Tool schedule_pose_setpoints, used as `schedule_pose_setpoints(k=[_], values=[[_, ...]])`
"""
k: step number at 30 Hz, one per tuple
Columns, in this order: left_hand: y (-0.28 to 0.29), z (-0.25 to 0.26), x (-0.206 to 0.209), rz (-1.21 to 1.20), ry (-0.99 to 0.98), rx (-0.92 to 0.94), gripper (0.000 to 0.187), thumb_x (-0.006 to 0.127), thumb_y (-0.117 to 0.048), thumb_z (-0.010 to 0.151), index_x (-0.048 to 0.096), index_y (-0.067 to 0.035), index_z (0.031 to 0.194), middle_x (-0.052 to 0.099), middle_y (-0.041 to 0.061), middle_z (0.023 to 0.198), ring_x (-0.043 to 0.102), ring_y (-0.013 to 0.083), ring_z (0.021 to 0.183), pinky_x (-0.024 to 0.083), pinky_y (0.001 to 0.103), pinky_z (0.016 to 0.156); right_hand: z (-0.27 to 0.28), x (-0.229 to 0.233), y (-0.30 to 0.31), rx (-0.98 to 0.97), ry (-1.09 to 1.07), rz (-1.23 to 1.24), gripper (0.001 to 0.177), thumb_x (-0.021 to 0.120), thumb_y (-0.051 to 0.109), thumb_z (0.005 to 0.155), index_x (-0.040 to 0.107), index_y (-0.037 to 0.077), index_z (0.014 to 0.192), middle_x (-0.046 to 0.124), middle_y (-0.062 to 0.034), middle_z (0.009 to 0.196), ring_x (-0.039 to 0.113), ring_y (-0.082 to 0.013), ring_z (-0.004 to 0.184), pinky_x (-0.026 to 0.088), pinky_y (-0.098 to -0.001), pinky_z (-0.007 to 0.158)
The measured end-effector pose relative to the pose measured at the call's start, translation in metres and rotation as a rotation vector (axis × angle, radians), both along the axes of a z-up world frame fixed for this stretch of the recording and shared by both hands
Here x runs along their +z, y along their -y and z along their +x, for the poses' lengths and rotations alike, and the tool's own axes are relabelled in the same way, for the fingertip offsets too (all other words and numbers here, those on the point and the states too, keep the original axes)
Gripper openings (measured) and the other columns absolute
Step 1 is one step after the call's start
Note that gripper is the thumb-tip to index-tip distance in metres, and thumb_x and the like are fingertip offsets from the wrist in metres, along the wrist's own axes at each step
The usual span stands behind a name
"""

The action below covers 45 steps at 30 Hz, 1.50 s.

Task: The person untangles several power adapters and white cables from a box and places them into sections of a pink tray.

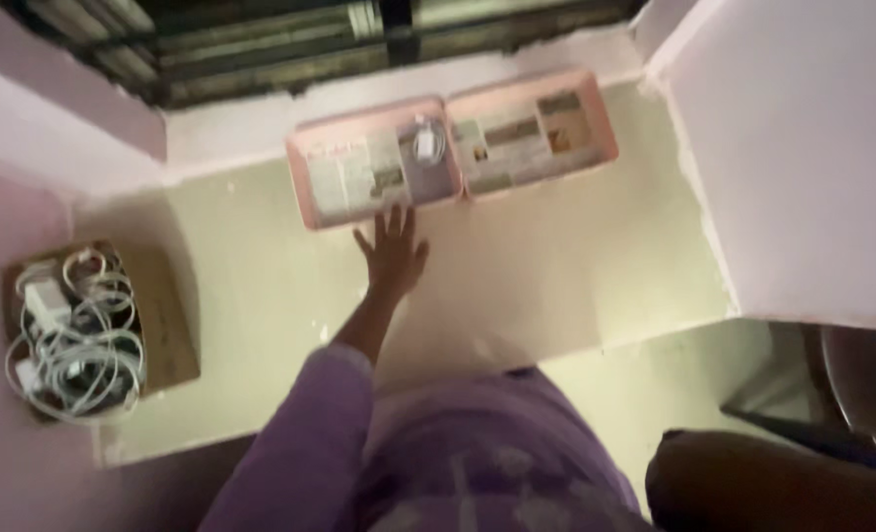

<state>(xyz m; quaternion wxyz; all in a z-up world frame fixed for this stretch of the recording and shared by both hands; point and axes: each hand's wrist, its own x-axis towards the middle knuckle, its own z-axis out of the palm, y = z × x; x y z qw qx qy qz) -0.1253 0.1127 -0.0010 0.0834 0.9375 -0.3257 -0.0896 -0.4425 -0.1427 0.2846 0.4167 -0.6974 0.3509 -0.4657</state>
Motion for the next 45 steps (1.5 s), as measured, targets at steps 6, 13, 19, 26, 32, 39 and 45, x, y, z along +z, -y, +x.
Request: schedule_pose_setpoints(k=[6, 13, 19, 26, 32, 39, 45], values=[[-0.002, -0.009, 0.011, -0.014, 0.023, -0.005, 0.077, 0.055, -0.049, 0.099, 0.027, -0.016, 0.163, 0.021, 0.009, 0.17, 0.018, 0.0381, 0.154, 0.006, 0.078, 0.115, -0.009, -0.008, -0.043, -0.03, -0.056, 0.078, 0.044, 0.046, 0.015, 0.117, 0.043, 0.003, 0.159, 0.045, -0.0105, 0.163, 0.04, -0.0251, 0.154, 0.034, -0.0389, 0.131], [0.003, -0.002, 0.013, -0.098, 0.07, -0.008, 0.079, 0.056, -0.05, 0.098, 0.026, -0.014, 0.162, 0.018, 0.013, 0.17, 0.015, 0.0382, 0.155, 0.004, 0.078, 0.115, 0.027, 0.015, -0.023, 0.057, 0.021, -0.07, 0.041, 0.045, 0.015, 0.118, 0.043, 0.003, 0.158, 0.043, -0.01, 0.164, 0.039, -0.0254, 0.154, 0.033, -0.0401, 0.132], [0.009, 0.043, 0.039, -0.07, 0.129, -0.031, 0.082, 0.057, -0.05, 0.096, 0.025, -0.015, 0.163, 0.016, 0.014, 0.171, 0.013, 0.0353, 0.157, 0.005, 0.076, 0.116, 0.205, -0.019, -0.036, 0.454, 0.12, -0.239, 0.039, 0.044, 0.016, 0.12, 0.043, 0.003, 0.157, 0.042, -0.0096, 0.164, 0.037, -0.0256, 0.154, 0.031, -0.0412, 0.132], [-0.009, 0.054, 0.032, 0.005, 0.078, -0.074, 0.079, 0.055, -0.055, 0.1, 0.025, -0.014, 0.16, 0.015, 0.013, 0.172, 0.012, 0.0372, 0.159, 0.007, 0.076, 0.116, 0.358, -0.167, -0.084, 0.681, -0.388, -0.349, 0.07, 0.067, 0.046, 0.101, 0.045, 0.004, 0.154, 0.043, -0.0185, 0.159, 0.039, -0.0382, 0.15, 0.034, -0.0471, 0.125], [-0.023, 0.022, 0.015, -0.082, 0.107, -0.111, 0.077, 0.052, -0.051, 0.101, 0.024, -0.017, 0.164, 0.016, 0.012, 0.172, 0.016, 0.0335, 0.158, 0.008, 0.075, 0.116, 0.375, -0.255, -0.065, 0.893, -0.778, -0.74, 0.087, 0.072, 0.055, 0.084, 0.043, 0.002, 0.146, 0.035, -0.0233, 0.156, 0.025, -0.0422, 0.148, 0.01, -0.0645, 0.117], [-0.024, 0.017, 0.031, -0.044, 0.048, -0.098, 0.076, 0.055, -0.048, 0.099, 0.027, -0.015, 0.162, 0.018, 0.011, 0.171, 0.018, 0.0314, 0.157, 0.009, 0.073, 0.118, 0.377, -0.289, -0.056, 0.67, -0.738, -0.98, 0.059, 0.059, 0.03, 0.093, 0.054, -0.001, 0.142, 0.05, -0.0226, 0.147, 0.036, -0.0431, 0.146, 0.022, -0.0591, 0.125], [-0.015, 0.012, 0.037, -0.016, 0.03, -0.049, 0.079, 0.058, -0.048, 0.095, 0.028, -0.013, 0.16, 0.019, 0.015, 0.168, 0.016, 0.0357, 0.155, 0.008, 0.075, 0.116, 0.37, -0.287, -0.051, 0.638, -0.658, -0.987, 0.063, 0.061, 0.033, 0.084, 0.058, 0.0, 0.137, 0.051, -0.0233, 0.146, 0.039, -0.041, 0.143, 0.024, -0.057, 0.122]])
